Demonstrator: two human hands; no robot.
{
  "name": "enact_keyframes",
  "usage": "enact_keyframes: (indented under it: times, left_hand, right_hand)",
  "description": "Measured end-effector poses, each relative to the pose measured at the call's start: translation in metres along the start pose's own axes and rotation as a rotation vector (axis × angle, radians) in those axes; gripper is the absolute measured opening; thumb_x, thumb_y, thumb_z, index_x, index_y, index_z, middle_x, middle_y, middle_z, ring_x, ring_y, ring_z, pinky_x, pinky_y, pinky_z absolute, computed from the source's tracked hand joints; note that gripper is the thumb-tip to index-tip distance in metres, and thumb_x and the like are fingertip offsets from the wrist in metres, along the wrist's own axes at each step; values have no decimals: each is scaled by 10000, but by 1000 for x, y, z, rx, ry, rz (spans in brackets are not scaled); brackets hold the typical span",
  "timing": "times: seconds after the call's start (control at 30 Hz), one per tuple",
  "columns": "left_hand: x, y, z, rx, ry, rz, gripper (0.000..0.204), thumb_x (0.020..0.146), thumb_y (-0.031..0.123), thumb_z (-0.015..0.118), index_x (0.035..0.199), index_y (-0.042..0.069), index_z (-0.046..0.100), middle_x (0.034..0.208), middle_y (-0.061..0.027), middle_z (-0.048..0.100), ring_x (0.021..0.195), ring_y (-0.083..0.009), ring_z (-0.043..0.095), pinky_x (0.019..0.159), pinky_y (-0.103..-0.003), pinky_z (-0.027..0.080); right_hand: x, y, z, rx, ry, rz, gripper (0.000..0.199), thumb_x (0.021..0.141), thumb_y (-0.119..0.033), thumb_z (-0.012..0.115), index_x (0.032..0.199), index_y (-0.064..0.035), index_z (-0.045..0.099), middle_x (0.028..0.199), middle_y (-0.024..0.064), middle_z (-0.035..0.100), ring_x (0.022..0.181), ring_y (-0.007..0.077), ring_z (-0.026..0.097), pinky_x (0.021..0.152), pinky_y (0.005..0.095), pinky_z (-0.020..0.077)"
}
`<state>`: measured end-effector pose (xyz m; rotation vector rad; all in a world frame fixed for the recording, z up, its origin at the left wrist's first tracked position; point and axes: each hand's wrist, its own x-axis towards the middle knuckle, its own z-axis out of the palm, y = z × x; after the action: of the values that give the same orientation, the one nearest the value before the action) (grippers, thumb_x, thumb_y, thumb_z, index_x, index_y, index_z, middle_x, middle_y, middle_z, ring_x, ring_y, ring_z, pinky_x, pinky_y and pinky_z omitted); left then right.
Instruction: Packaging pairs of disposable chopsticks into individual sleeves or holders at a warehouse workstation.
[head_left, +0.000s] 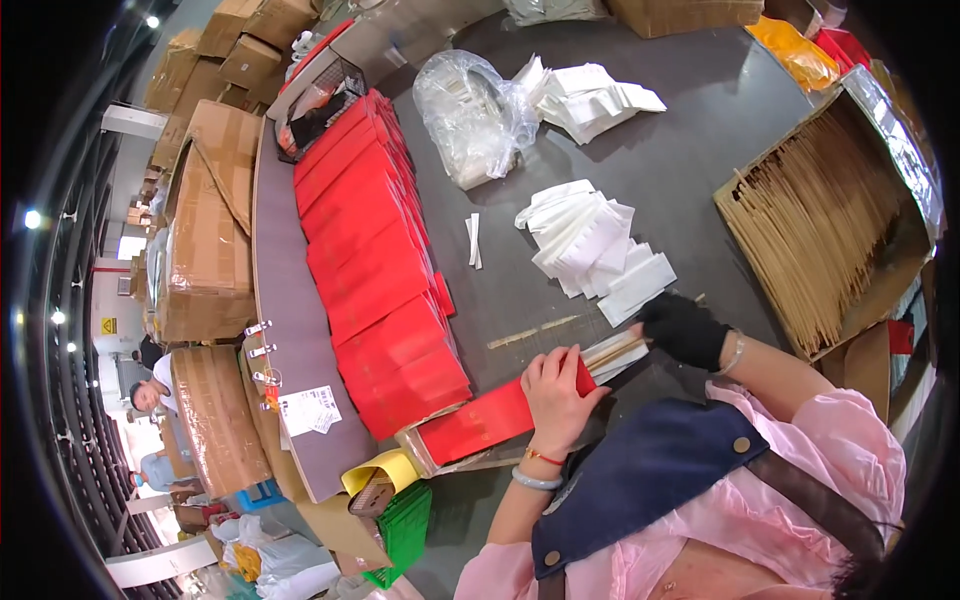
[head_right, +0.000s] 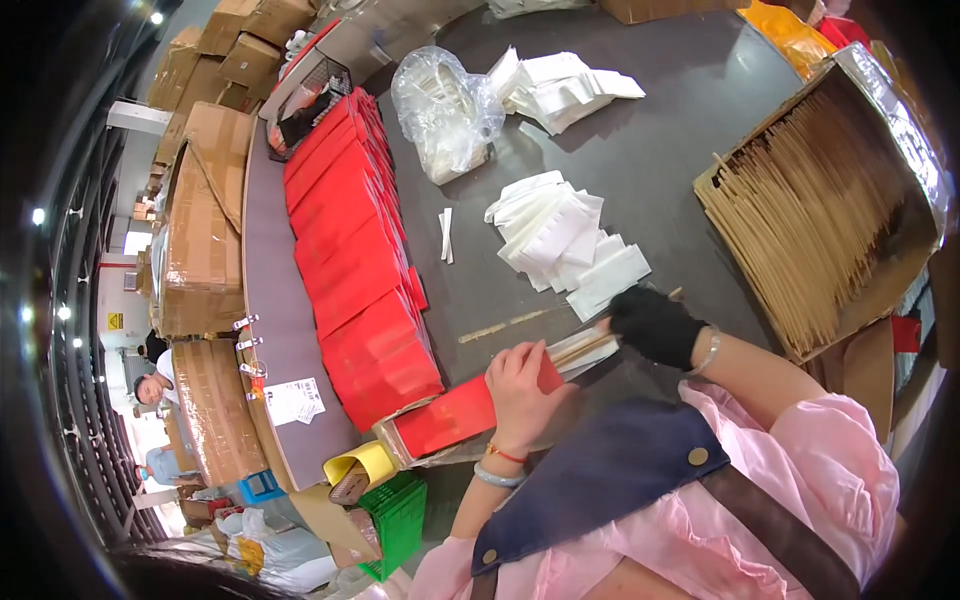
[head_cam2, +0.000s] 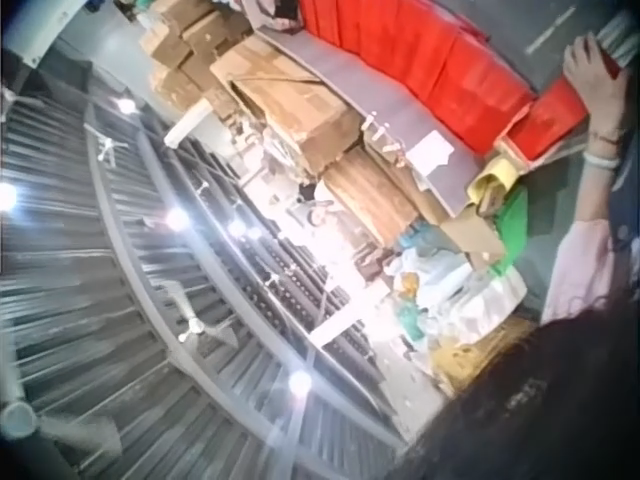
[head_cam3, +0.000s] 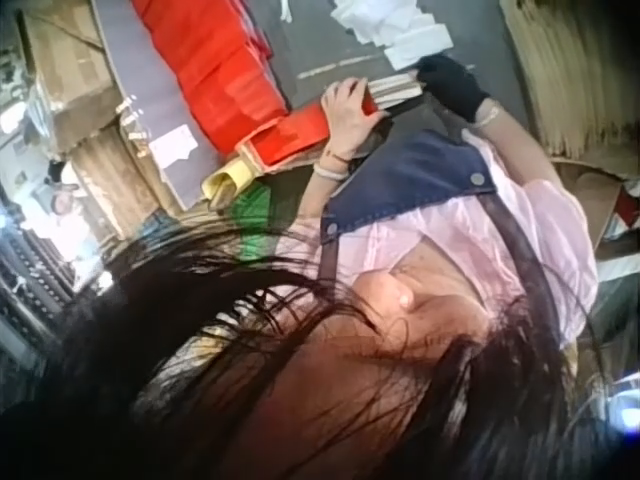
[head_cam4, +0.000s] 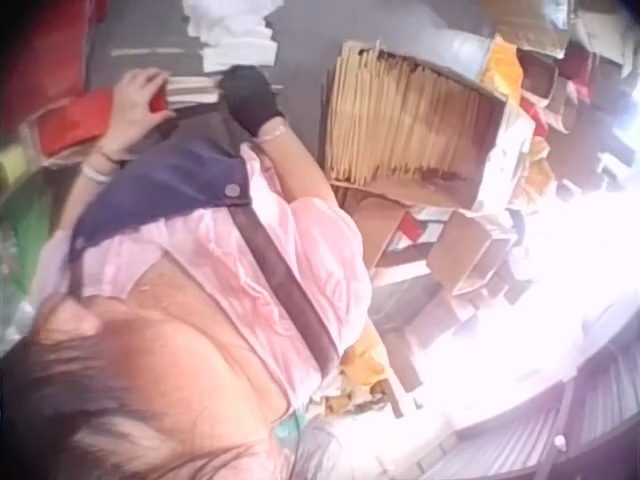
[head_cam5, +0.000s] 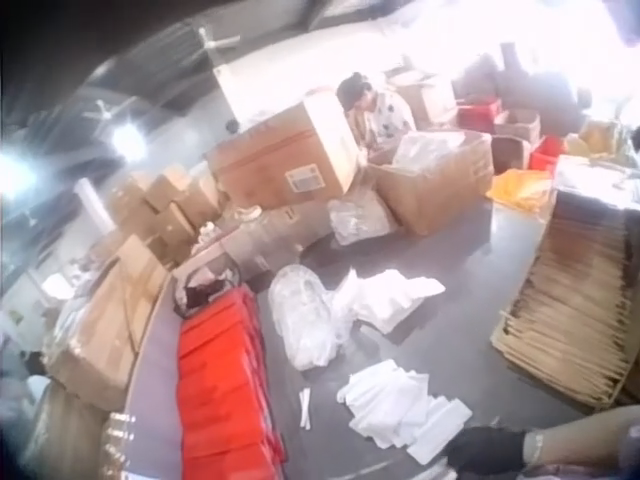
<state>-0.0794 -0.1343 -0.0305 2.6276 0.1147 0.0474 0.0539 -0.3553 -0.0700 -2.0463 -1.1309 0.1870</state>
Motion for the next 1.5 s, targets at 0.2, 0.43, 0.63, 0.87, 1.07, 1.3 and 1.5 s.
enact_keyframes:
  times: [0.2, 0.43, 0.63, 0.87, 1.07, 1.3, 1.5]
  left_hand:
    - [1, 2, 1, 5, -27, 38, 593, 658, 290, 817, 1204, 143, 639, 1208, -92, 552, 1153, -328, 455, 990, -459, 368]
    - [4, 0, 5, 44, -56, 83, 573, 663, 295, 813, 1196, 172, 641, 1195, -85, 554, 1142, -318, 461, 981, -461, 367]
    - [8, 6, 7, 18, -42, 45, 610, 658, 290, 814, 1225, 170, 622, 1199, -73, 554, 1130, -305, 471, 974, -469, 366]
    - [11, 5, 16, 47, -14, 104, 640, 639, 267, 827, 1234, 157, 616, 1205, -70, 557, 1132, -305, 473, 975, -457, 370]
    - [12, 8, 21, 6, 9, 93, 703, 627, 242, 842, 1260, 104, 571, 1221, -79, 545, 1122, -313, 479, 960, -449, 383]
    - [25, 5, 3, -4, -46, 147, 601, 654, 97, 727, 1231, 129, 560, 1157, -107, 564, 1080, -327, 512, 916, -446, 412]
    - [48, 12, -54, 190, -356, 273, 237, 677, 51, 650, 907, 108, 637, 927, -147, 553, 913, -339, 552, 769, -462, 452]
  right_hand:
    - [-34, 23, -27, -149, 127, 298, 97, 720, -150, 759, 785, -91, 717, 820, 94, 644, 824, 281, 603, 728, 382, 489]
    - [-26, 32, -23, -109, 196, 219, 124, 701, -121, 787, 781, -78, 702, 789, 80, 649, 776, 270, 622, 708, 376, 503]
    - [-22, 25, -29, -157, 102, 139, 163, 688, -145, 804, 812, -84, 719, 787, 86, 656, 762, 267, 628, 708, 382, 507]
    - [-14, 14, -13, 62, 86, 308, 144, 764, -177, 745, 827, -56, 699, 809, 102, 647, 787, 278, 635, 722, 370, 517]
    - [-14, 21, 13, 182, 135, 501, 156, 789, -147, 708, 895, -40, 668, 840, 120, 639, 817, 287, 639, 753, 374, 512]
    - [22, -33, 25, 305, -50, 408, 449, 696, -293, 802, 1026, -70, 594, 1047, 154, 599, 922, 327, 595, 818, 408, 474]
    - [28, -35, -29, -355, -418, 225, 611, 617, -415, 817, 1080, -83, 596, 1061, 111, 583, 1025, 336, 544, 938, 460, 383]
